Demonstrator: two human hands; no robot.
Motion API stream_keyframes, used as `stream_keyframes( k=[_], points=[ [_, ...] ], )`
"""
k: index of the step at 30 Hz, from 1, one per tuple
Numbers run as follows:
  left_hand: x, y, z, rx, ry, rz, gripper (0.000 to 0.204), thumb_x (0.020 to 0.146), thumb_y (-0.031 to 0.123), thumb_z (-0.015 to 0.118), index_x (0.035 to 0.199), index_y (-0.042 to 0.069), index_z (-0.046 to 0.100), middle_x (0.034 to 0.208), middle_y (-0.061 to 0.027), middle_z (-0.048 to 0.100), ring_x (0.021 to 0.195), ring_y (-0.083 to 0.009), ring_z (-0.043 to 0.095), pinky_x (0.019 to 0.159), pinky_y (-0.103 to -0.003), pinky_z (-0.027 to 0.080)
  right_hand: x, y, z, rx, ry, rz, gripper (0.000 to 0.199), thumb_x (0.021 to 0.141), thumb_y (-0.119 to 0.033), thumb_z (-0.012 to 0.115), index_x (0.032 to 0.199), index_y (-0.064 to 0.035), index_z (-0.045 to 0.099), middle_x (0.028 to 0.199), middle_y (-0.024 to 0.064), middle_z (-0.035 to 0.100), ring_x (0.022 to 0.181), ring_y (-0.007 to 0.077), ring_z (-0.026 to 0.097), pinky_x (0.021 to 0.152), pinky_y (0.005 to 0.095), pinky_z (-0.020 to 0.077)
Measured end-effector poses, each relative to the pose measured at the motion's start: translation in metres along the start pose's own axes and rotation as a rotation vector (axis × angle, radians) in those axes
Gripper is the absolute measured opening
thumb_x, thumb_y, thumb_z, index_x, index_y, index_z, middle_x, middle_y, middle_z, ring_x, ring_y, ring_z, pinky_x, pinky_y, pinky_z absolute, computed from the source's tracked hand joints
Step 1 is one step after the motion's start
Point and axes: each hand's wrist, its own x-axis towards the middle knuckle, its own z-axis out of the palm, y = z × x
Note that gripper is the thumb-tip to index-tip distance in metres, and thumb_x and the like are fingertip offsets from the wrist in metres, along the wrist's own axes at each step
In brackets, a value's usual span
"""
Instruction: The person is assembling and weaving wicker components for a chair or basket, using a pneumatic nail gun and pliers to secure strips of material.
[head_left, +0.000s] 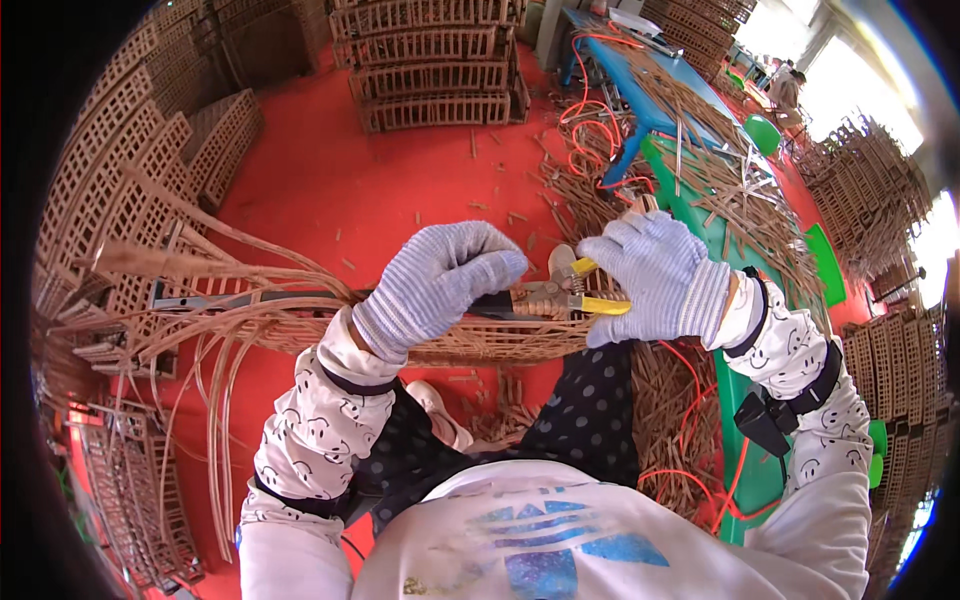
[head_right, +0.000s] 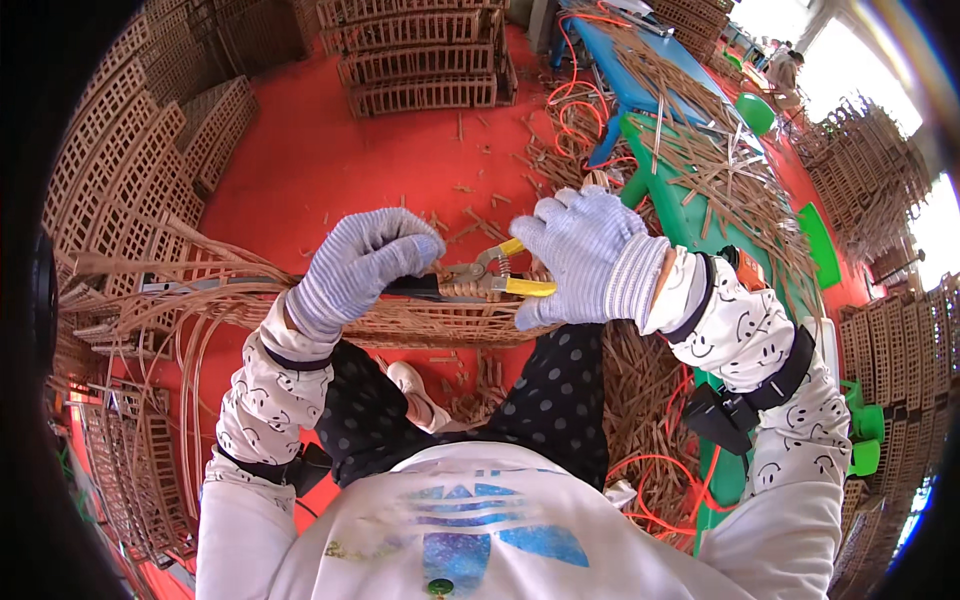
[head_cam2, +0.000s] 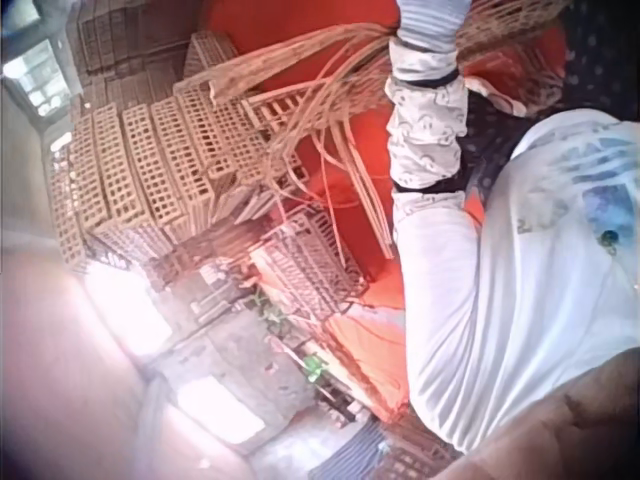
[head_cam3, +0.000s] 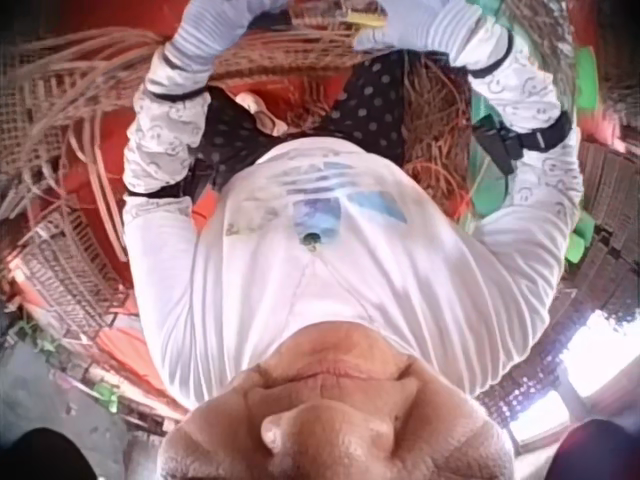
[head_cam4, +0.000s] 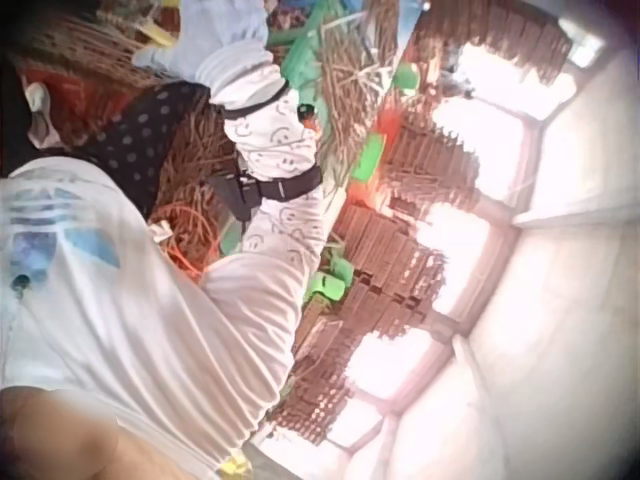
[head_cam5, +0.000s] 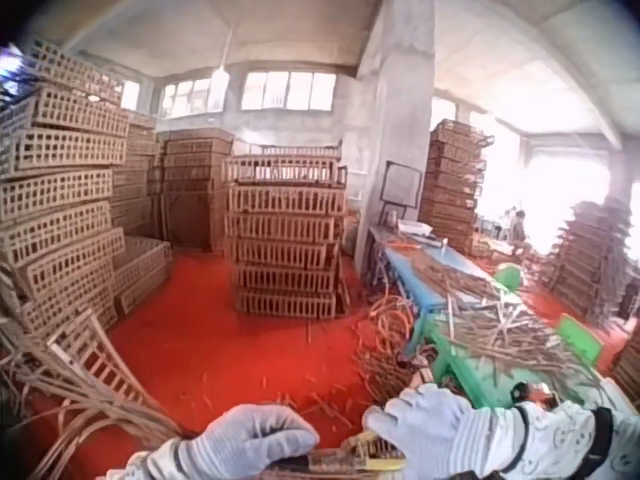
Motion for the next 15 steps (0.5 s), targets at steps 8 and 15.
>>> stream_keyframes(
  k=[8,15],
  points=[
    [0.0006,0.0026,-0.0005,-0.067,-0.017,-0.051,0.018,0.084,0.015,0.058,0.090,-0.002,0.060,0.073,-0.0004,0.058,0.068,-0.0065,0.052,0.064,-0.022,0.044,0.0056,-0.0053,-0.0042,0.051,-0.202,0.024,0.072,0.061,-0.065,0.061,0.097,-0.0030,0.055,0.086,0.0137,0.057,0.085,0.0282,0.056,0.074,0.0397,0.0416],
    [0.0072,0.0045,-0.0060,-0.050,-0.025,-0.084,0.023,0.086,0.021,0.056,0.091,-0.001,0.060,0.075,-0.0028,0.060,0.068,-0.0069,0.053,0.065,-0.023,0.045,0.0029,-0.0056,0.0003,-0.023,-0.100,-0.034,0.064,0.064,-0.061,0.061,0.090,-0.0029,0.054,0.074,0.0123,0.058,0.075,0.0287,0.059,0.072,0.0387,0.0431]
  ],
)
